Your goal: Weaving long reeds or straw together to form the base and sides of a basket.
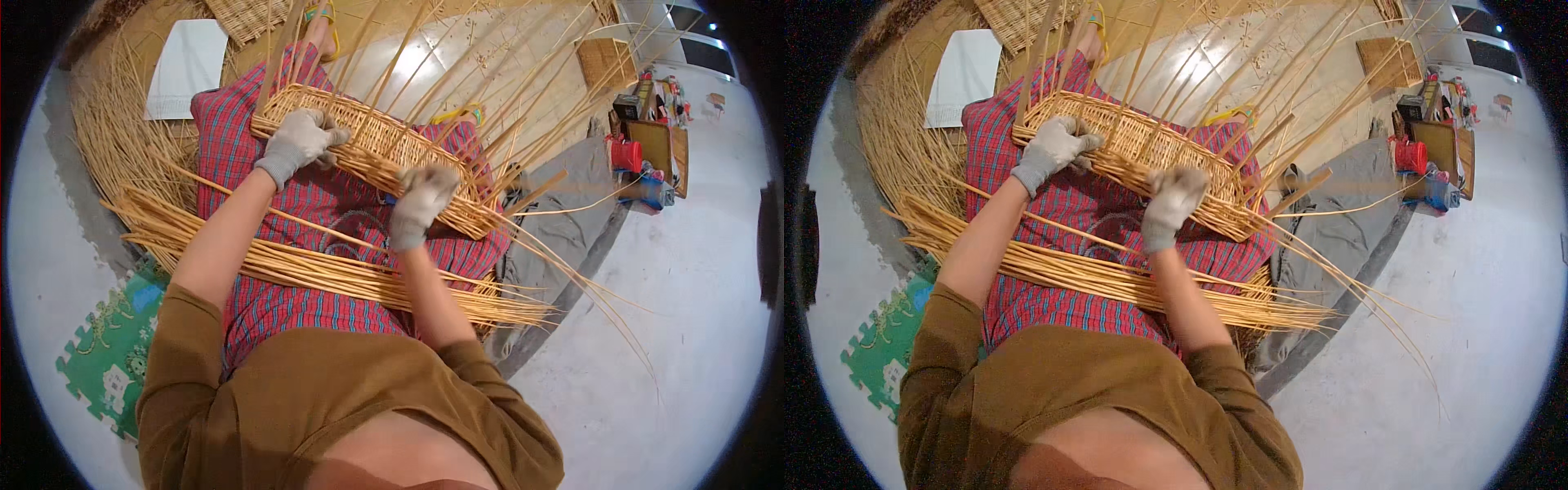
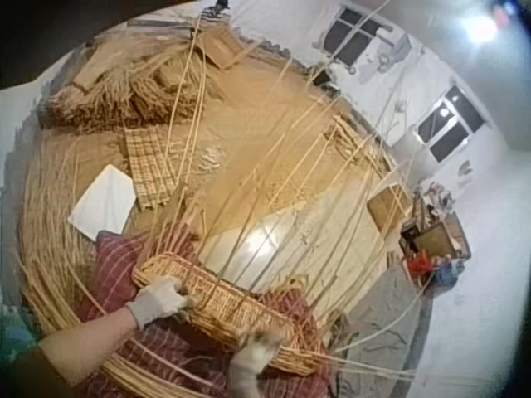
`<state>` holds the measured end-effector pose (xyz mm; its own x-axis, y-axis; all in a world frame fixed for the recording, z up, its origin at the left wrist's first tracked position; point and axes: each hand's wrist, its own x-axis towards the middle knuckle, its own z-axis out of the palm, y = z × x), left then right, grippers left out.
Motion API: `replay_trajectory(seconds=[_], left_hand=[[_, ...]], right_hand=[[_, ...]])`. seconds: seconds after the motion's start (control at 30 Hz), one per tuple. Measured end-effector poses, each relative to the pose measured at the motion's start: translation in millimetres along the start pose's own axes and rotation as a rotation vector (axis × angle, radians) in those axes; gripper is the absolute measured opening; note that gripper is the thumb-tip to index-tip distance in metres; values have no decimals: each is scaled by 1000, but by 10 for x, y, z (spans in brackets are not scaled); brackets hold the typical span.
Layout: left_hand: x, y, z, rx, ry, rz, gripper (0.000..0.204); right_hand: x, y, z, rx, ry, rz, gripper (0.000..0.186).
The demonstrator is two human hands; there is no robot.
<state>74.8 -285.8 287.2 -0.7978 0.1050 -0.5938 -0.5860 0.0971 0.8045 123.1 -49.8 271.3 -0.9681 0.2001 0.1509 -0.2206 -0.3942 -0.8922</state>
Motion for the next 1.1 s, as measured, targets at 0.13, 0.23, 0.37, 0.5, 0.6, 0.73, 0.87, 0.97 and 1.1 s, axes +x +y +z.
replay_trajectory(seconds=[0.13, 0.23, 0.37, 0.5, 0.6, 0.73, 0.87, 0.97, 1.1], left_hand=[[-6, -94, 52, -30, -37, 90, 45], [14, -112, 107, 466, 242, 87, 68], [-60, 59, 226, 338, 202, 23, 62], [91, -278, 119, 324, 585, 499, 47], [-2, 159, 582, 553, 595, 1059, 37], [-84, 229, 937, 264, -112, -18, 37], [47, 198, 845, 81, -160, -1, 41], [-18, 18, 829, 159, -185, 115, 43], [60, -91, 977, 599, 103, 257, 56]], right_hand=[[135, -138, 243, -76, 266, 112, 49], [-126, -176, 552, -69, 379, 166, 48], [-250, -338, 515, -69, 110, 218, 48], [-15, -484, -371, -86, 273, 192, 11], [-129, -491, -565, -67, 358, 200, 11], [-89, -646, -492, -186, 274, 151, 10], [104, -576, -689, -206, 134, 224, 12], [488, -818, -258, -530, 47, 307, 22], [1351, -424, 413, -1305, -278, -275, 66]])
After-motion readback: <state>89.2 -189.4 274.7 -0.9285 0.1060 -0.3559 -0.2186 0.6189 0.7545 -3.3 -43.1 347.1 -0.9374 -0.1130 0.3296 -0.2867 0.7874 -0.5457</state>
